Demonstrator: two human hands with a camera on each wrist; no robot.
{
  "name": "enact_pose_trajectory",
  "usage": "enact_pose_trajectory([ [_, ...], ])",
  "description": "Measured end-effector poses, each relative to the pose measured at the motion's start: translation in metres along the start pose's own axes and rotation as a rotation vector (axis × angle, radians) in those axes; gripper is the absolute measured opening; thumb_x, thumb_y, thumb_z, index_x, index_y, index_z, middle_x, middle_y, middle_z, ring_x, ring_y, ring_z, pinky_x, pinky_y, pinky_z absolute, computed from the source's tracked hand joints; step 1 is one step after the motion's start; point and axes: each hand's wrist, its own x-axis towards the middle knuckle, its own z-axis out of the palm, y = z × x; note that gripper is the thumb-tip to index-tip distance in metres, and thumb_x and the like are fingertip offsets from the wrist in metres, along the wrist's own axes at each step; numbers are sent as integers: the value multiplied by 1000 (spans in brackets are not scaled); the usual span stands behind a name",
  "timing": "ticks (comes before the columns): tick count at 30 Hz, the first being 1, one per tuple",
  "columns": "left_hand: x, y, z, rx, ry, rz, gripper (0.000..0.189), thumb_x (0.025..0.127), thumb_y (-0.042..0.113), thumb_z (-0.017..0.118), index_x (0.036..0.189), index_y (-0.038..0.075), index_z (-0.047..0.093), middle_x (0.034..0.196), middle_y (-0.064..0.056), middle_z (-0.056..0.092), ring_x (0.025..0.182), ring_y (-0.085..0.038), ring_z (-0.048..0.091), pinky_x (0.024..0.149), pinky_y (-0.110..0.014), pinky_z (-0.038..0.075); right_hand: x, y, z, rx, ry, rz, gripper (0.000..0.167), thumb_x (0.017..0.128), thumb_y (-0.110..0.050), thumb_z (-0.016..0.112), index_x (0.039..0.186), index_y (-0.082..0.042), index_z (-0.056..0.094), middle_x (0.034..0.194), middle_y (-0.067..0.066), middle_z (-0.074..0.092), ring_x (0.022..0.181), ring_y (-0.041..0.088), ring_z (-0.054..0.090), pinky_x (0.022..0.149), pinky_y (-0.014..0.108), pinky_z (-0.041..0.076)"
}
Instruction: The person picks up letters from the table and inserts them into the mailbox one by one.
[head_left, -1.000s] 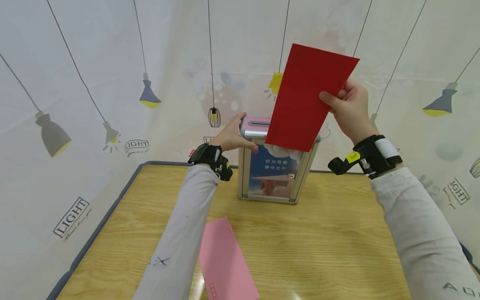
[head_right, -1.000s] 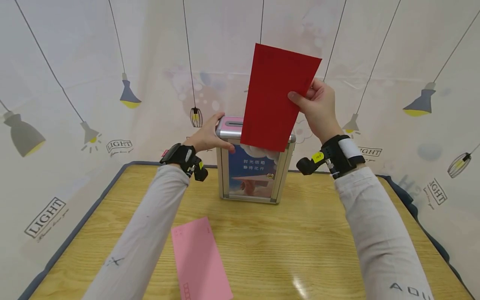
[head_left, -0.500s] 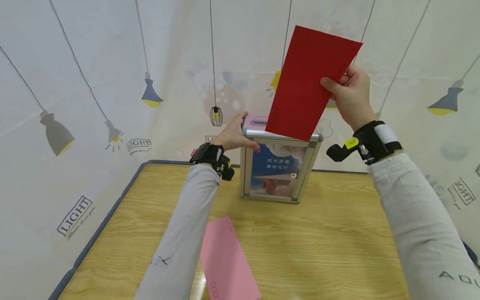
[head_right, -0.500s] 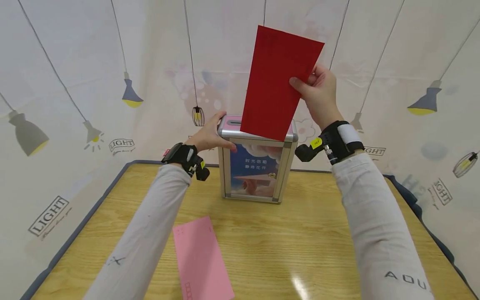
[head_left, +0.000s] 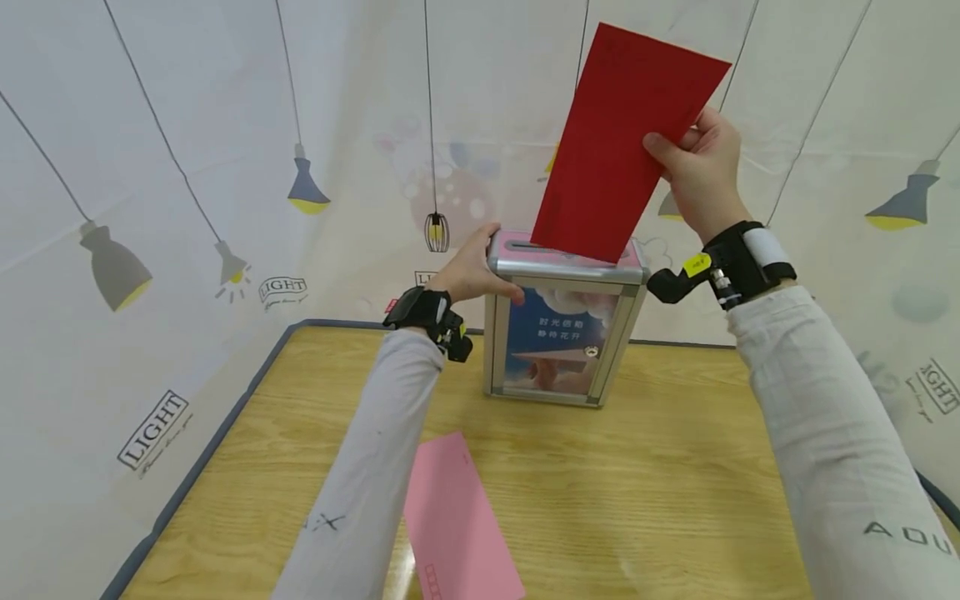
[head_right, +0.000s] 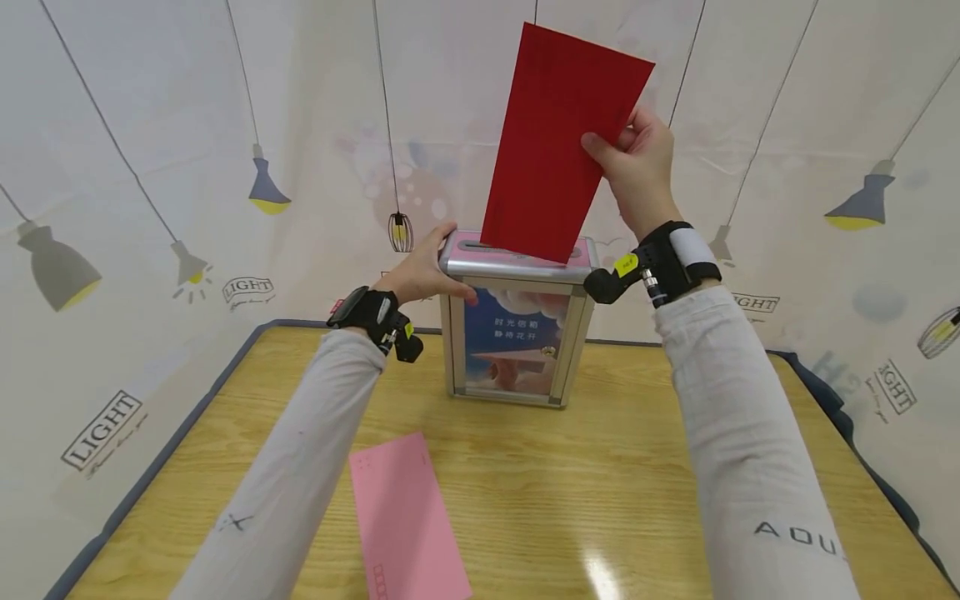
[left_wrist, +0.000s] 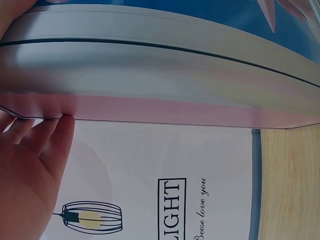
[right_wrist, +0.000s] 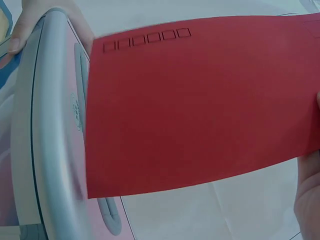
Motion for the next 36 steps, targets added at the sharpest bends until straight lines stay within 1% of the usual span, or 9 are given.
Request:
enact_pose_trajectory([
  [2,4,-8,0,9,3,9,100,63,5,80,141,6,18,129,-14,40,112,-24,43,95,-37,37,2,1,0,-4,15,2,41,73,3,71,111,-2,56,103,11,66,100,24,60,79,29,51],
  [4,4,-10,-1,9,2,7,99,63,5,80,141,6,18,129,-14,41,112,-24,43,95,-37,37,4,2,1,-2,19,1,41,73,3,71,111,-2,56,103,11,66,100,24,60,79,29,51],
  [6,3,-8,-1,10,0,10,98,64,5,79,141,6,18,129,-15,41,113,-25,43,95,-37,37,5,3,1,10,10,-8,40,73,4,70,110,-1,56,102,12,66,99,24,60,79,29,51],
  [9,-4,4,-1,2,-6,-3,99,65,3,78,142,4,16,131,-17,39,114,-27,42,97,-39,36,7,3,2,26,-8,-26,39,73,5,70,109,0,57,99,12,67,97,24,61,78,29,51],
  [14,-5,7,2,6,-9,-1,99,65,3,78,142,3,16,129,-17,41,112,-26,44,95,-37,38,8,3,3,2,-21,-31,40,73,3,71,110,-1,57,99,11,67,97,23,61,78,28,52],
  [17,-3,4,4,-5,-9,3,99,65,3,79,142,3,16,128,-17,41,111,-26,45,93,-37,39,9,4,4,-34,-24,-30,40,73,1,71,110,-2,57,100,10,67,98,23,61,78,28,51],
  [24,12,-19,7,26,7,12,104,63,10,81,144,8,14,129,-13,42,110,-22,45,91,-33,41,11,5,6,-72,-23,-4,39,72,0,72,109,-3,59,98,9,68,96,21,61,78,27,51],
  [26,14,-22,8,39,8,20,106,63,12,81,144,9,13,129,-12,41,110,-22,45,91,-33,41,10,6,6,-84,-23,6,38,72,-1,73,107,-2,59,95,8,68,94,21,62,78,26,51],
  [36,15,-23,10,49,18,9,109,63,13,82,145,9,11,132,-11,39,113,-20,44,92,-33,40,6,11,4,-167,-30,25,31,76,1,70,104,-3,59,91,6,68,89,17,64,76,23,51],
])
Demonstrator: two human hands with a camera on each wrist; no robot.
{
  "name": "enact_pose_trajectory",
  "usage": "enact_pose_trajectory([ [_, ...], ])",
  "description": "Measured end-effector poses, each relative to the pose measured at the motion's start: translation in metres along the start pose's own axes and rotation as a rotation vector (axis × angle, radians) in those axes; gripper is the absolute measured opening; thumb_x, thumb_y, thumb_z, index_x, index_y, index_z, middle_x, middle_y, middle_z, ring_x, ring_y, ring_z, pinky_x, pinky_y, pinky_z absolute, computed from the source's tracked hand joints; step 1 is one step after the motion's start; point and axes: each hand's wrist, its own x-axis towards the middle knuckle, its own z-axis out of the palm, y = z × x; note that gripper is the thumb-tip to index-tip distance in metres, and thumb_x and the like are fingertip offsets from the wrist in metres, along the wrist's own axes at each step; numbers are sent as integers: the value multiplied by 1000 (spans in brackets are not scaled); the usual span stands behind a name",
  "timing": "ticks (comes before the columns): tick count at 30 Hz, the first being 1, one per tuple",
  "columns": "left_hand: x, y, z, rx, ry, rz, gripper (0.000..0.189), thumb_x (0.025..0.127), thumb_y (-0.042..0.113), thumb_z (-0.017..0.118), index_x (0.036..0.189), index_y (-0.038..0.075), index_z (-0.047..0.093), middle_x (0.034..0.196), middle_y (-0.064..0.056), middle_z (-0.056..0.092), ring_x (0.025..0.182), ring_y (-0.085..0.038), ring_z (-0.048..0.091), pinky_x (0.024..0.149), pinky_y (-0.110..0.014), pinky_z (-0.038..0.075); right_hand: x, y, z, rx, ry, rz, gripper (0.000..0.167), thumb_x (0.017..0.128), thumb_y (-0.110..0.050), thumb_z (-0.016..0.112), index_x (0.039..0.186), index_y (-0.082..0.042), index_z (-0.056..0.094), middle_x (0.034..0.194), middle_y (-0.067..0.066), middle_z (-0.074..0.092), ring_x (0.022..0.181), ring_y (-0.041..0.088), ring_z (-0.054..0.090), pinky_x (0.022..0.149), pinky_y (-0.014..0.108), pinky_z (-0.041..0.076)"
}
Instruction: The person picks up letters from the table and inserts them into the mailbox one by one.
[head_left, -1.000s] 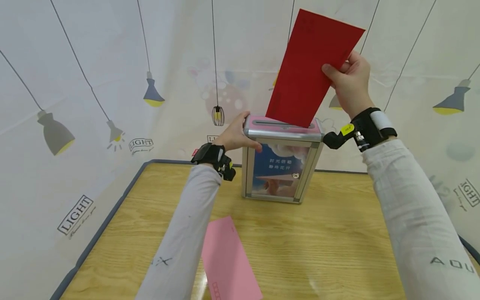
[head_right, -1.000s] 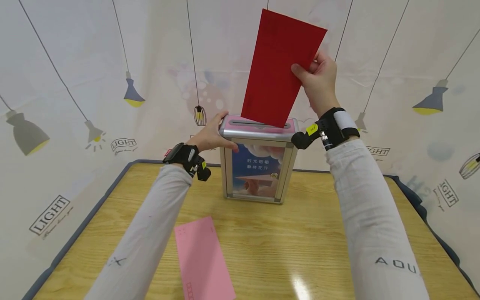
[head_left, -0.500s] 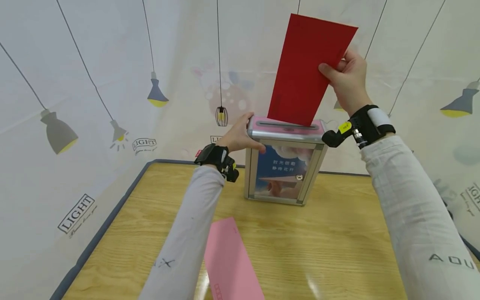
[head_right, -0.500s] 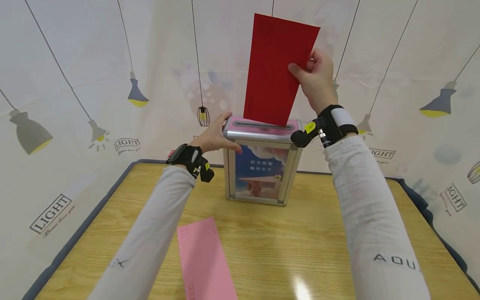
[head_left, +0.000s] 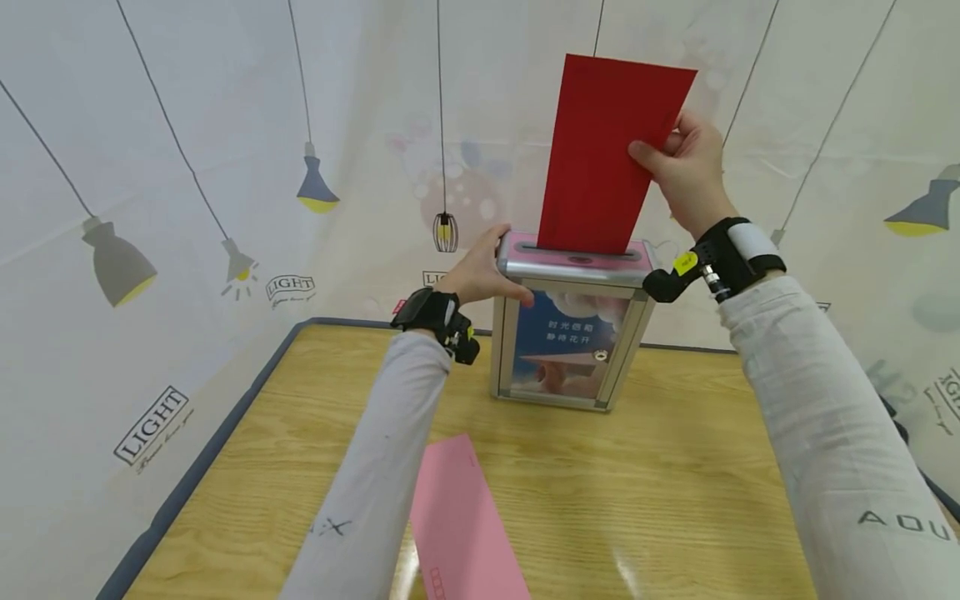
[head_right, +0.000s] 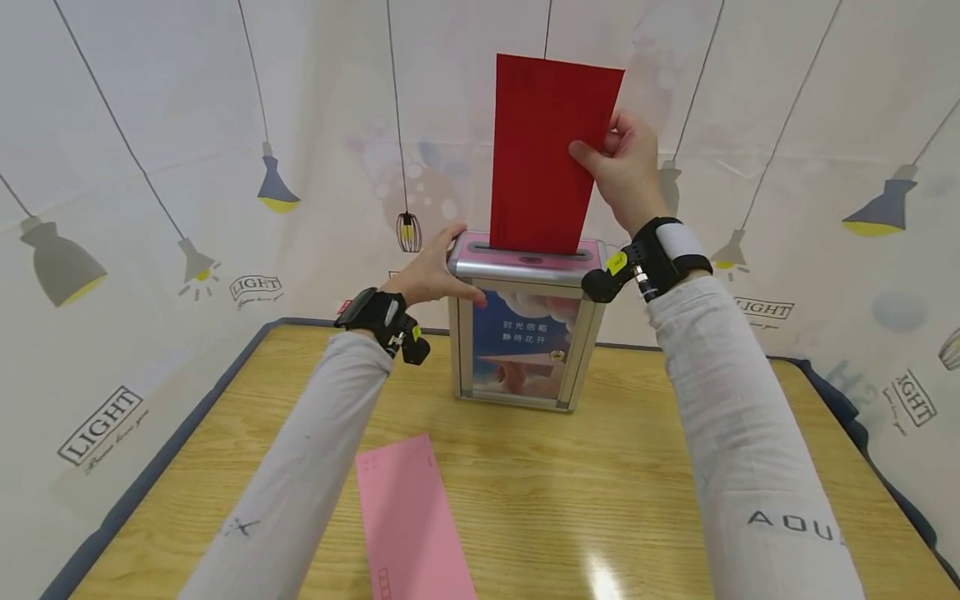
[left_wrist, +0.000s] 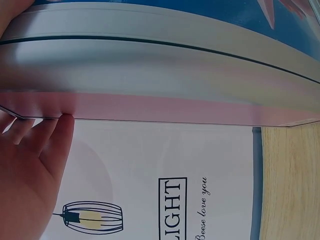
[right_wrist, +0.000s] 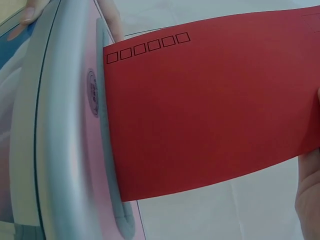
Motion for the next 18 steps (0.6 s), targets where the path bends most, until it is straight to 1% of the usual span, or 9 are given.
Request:
enact_pose_trajectory([
  [3,1,-1,-1,1,5,-3,109,62,14,83,145,8,12,133,-11,38,113,-20,43,93,-33,40,-2,4,-1,-23,-16,0,32,76,-1,69,107,-3,58,93,6,68,90,17,63,77,23,51],
  [7,1,-2,0,-3,2,-4,110,62,13,83,145,8,11,134,-11,37,115,-21,43,93,-34,40,-7,11,-6,-74,-19,22,36,77,-6,70,110,-5,56,96,4,68,93,16,62,79,23,50],
  [12,2,-3,1,-8,-3,-6,109,62,14,83,145,9,11,135,-11,35,115,-22,42,93,-34,39,-13,22,-12,-157,-1,43,31,77,-8,71,105,-7,58,91,0,68,90,12,63,78,22,50],
  [15,1,-2,1,-20,-4,1,109,63,13,82,145,9,11,134,-12,35,115,-23,42,93,-35,39,-15,26,-15,-173,8,44,30,76,-9,72,103,-7,58,88,-1,69,89,11,63,78,22,50],
  [18,0,-1,0,-28,-9,2,108,64,12,81,145,9,10,135,-12,35,116,-23,42,94,-35,39,-17,28,-16,-173,18,53,32,76,-9,72,104,-7,58,89,-1,68,90,11,63,79,23,50],
])
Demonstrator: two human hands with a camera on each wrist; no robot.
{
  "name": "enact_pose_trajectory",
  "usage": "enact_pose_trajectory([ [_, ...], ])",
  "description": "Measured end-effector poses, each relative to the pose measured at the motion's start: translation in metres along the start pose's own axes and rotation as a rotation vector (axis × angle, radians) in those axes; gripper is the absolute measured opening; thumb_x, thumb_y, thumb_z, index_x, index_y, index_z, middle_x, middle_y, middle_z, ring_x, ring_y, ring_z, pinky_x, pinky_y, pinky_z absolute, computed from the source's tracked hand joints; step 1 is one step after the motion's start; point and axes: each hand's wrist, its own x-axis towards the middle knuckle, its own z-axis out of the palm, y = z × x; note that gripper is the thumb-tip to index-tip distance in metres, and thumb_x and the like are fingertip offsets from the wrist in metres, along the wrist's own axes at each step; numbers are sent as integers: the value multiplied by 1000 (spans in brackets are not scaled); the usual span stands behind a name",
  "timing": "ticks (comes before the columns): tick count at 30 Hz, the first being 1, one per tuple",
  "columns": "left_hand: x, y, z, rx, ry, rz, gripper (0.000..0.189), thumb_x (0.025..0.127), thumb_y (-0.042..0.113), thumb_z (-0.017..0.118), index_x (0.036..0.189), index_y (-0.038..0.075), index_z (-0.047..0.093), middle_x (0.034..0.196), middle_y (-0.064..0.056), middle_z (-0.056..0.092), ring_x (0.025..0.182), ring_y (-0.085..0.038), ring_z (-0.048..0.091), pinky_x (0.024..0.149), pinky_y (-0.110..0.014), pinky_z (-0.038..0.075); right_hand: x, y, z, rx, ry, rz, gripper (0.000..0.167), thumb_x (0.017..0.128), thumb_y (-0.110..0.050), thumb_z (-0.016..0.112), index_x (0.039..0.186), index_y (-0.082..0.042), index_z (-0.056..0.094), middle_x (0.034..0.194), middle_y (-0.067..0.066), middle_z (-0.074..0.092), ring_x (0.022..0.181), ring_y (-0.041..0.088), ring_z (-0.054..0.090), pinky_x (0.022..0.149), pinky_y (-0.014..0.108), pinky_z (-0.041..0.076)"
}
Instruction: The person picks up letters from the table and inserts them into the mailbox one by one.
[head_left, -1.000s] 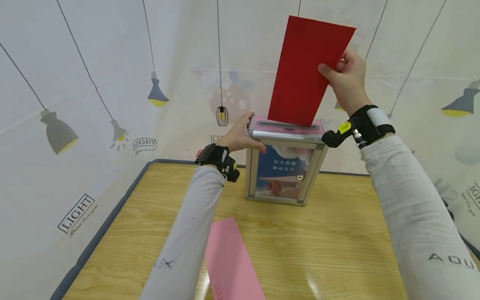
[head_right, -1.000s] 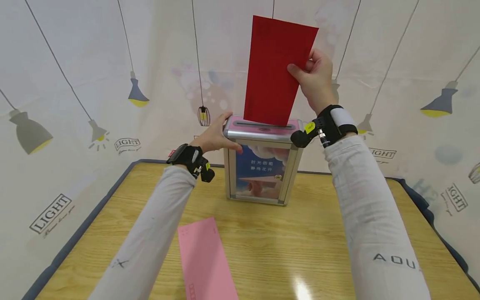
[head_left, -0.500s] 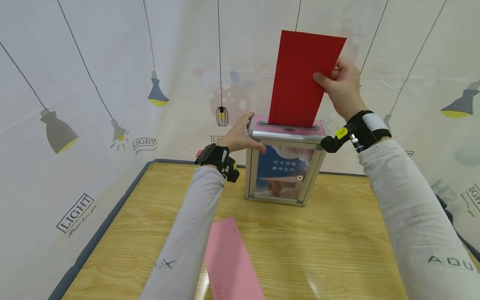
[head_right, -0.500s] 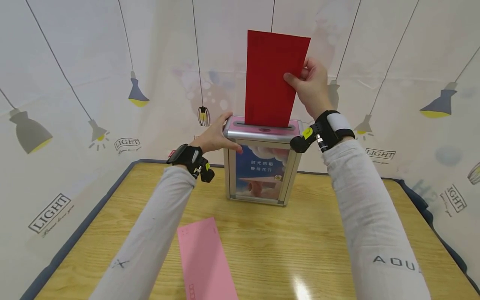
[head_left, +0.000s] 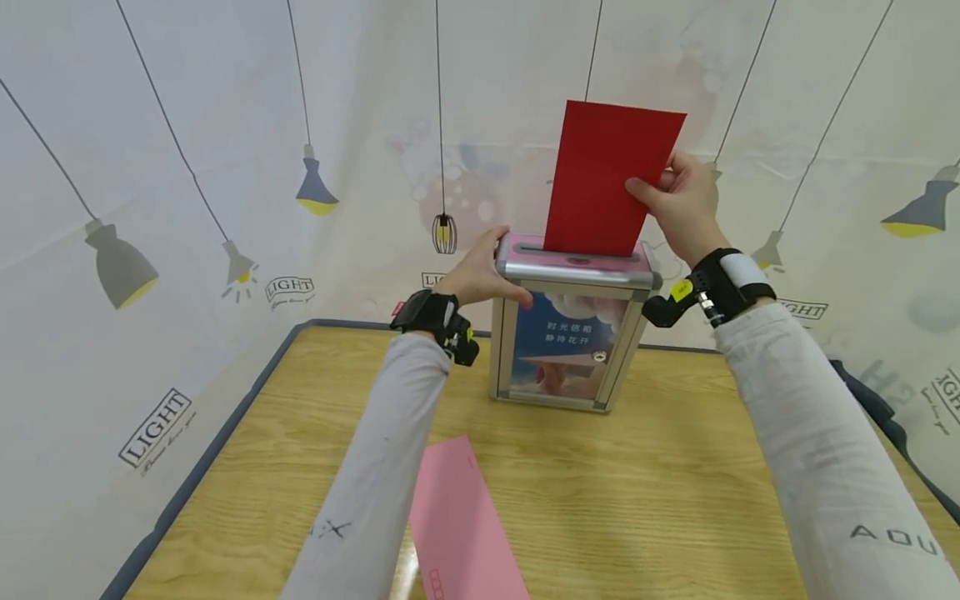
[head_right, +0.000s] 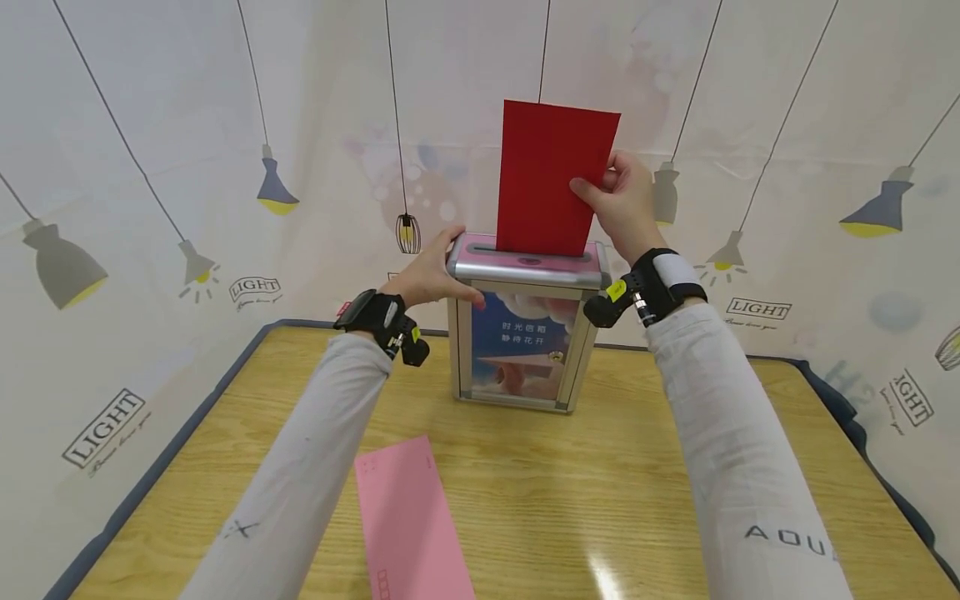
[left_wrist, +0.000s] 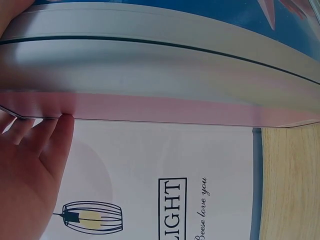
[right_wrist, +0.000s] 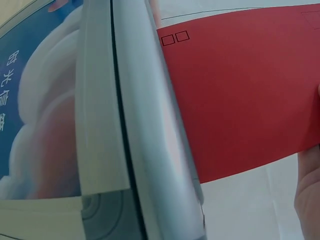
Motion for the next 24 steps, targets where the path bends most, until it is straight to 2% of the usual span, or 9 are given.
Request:
enact_pose_trajectory([
  [2,0,1,-1,-12,-7,-5,108,64,10,80,145,9,9,136,-13,34,117,-24,41,95,-35,38,-1,2,0,-2,4,5,33,76,-10,72,105,-7,57,90,-1,68,90,11,63,80,24,49],
  [5,-7,11,-2,-33,-16,-22,107,65,7,79,145,7,8,138,-15,33,119,-26,40,96,-36,37,-2,4,1,5,-3,-2,31,77,-9,71,104,-7,56,90,-1,68,90,11,63,80,23,49],
  [10,-21,30,-3,-44,-24,-39,104,66,2,77,145,3,8,138,-19,31,120,-29,39,97,-38,36,-4,10,3,59,-69,-52,24,79,-2,67,100,-5,57,88,-2,69,87,10,64,77,21,50],
  [13,-22,32,-3,-42,-25,-41,104,67,2,76,145,3,7,139,-20,30,120,-30,39,98,-39,36,-5,13,5,66,-96,-64,21,80,0,66,98,-5,58,88,-2,69,86,10,65,75,20,51],
  [17,-17,23,-4,-43,-22,-33,105,66,4,77,145,3,7,139,-18,30,120,-28,39,98,-37,36,-5,16,7,47,-97,-55,18,80,0,66,95,-6,57,86,-3,69,85,10,65,73,19,51],
  [24,-23,33,-4,-29,-28,-33,104,68,3,76,144,2,6,140,-20,28,123,-30,37,99,-39,35,-8,22,6,-2,-100,-36,19,80,0,65,96,-8,59,82,-4,69,82,7,65,73,17,50],
])
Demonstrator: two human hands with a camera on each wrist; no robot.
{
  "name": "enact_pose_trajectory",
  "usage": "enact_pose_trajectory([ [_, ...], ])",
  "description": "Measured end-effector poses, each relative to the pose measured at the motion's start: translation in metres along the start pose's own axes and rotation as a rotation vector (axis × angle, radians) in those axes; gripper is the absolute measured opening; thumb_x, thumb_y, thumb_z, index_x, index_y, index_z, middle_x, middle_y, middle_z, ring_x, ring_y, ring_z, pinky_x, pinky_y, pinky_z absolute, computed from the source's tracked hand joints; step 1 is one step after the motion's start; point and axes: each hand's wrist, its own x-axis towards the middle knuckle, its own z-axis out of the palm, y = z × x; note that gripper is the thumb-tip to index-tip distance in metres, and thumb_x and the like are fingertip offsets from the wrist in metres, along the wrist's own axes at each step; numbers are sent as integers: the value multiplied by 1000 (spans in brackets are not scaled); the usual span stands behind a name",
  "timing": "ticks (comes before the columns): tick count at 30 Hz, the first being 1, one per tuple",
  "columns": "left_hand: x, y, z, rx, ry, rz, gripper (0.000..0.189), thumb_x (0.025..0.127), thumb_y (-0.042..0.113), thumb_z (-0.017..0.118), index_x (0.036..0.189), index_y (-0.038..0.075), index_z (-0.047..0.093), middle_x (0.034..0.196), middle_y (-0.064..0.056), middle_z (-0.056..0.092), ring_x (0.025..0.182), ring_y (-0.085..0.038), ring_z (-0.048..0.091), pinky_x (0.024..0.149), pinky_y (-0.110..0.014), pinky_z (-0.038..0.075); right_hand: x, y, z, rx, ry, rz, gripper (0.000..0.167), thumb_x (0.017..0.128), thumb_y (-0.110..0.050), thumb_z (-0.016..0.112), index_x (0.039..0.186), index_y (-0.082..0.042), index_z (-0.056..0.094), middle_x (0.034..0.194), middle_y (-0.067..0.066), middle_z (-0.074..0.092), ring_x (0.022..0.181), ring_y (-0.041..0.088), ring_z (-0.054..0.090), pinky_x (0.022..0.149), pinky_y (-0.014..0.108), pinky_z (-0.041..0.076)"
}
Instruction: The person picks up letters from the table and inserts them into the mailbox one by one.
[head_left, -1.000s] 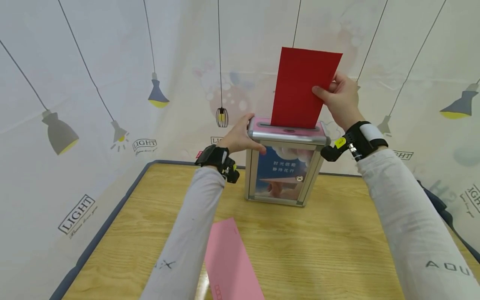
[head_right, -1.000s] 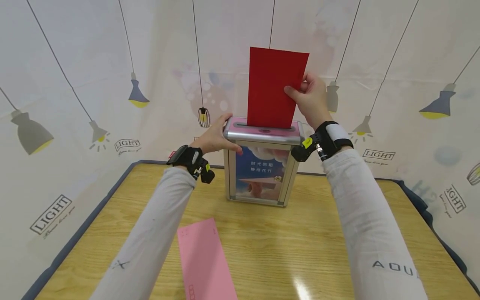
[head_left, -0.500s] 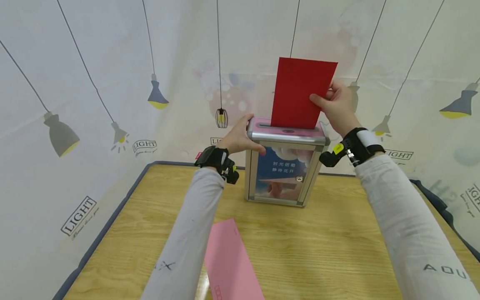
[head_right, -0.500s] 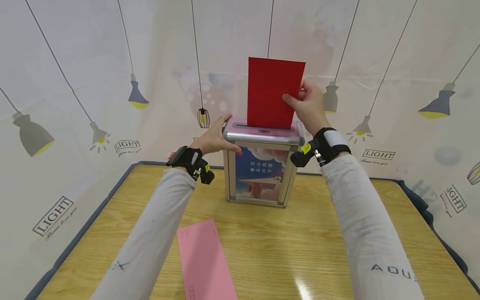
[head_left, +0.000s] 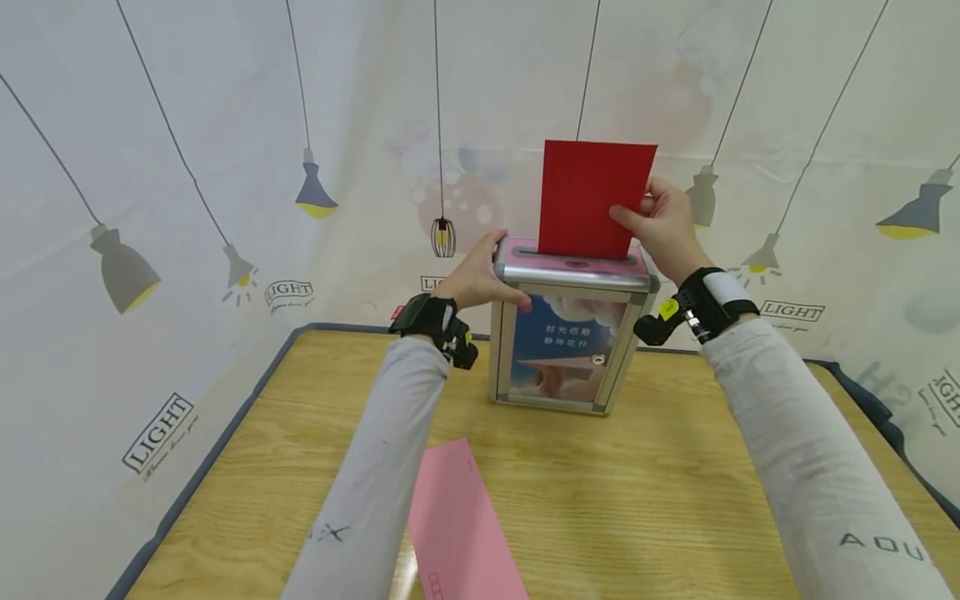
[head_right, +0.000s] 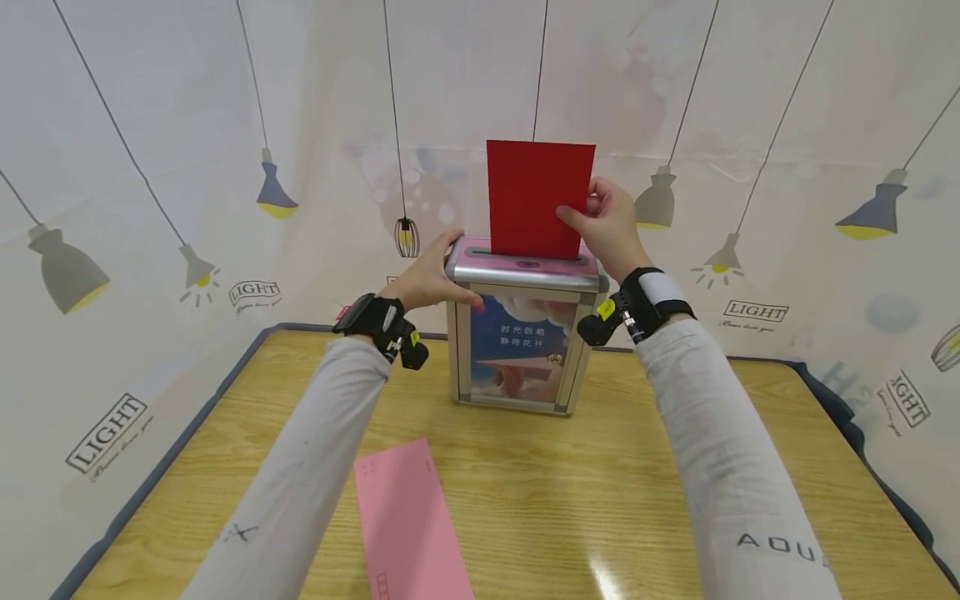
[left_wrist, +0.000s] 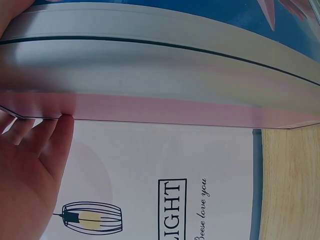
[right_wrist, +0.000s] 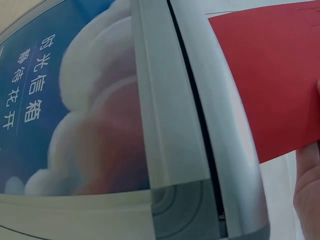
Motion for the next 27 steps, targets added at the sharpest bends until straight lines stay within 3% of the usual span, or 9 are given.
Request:
enact_pose_trajectory([
  [9,21,-31,2,2,27,25,111,63,10,81,145,6,7,138,-14,32,119,-24,40,96,-35,38,-2,4,-3,-31,-13,6,21,81,-1,65,100,-7,58,82,-5,69,83,7,64,75,17,50],
  [12,24,-34,3,15,25,28,111,64,11,80,146,8,6,140,-12,31,120,-24,39,96,-35,38,-3,7,-3,-63,-10,15,20,81,-2,65,99,-7,59,82,-5,68,82,7,65,77,18,50],
  [20,7,-7,3,-27,3,11,106,65,4,77,145,4,7,140,-18,29,122,-28,37,98,-38,36,-9,16,-3,-215,-9,58,18,82,-10,66,98,-9,57,83,-9,68,81,3,64,78,17,49],
  [27,6,-6,2,-30,8,0,107,65,5,78,145,6,8,141,-16,28,122,-27,37,98,-38,36,-10,18,-2,-304,-12,75,18,83,-11,65,99,-7,56,84,-11,68,82,1,63,81,19,48],
])
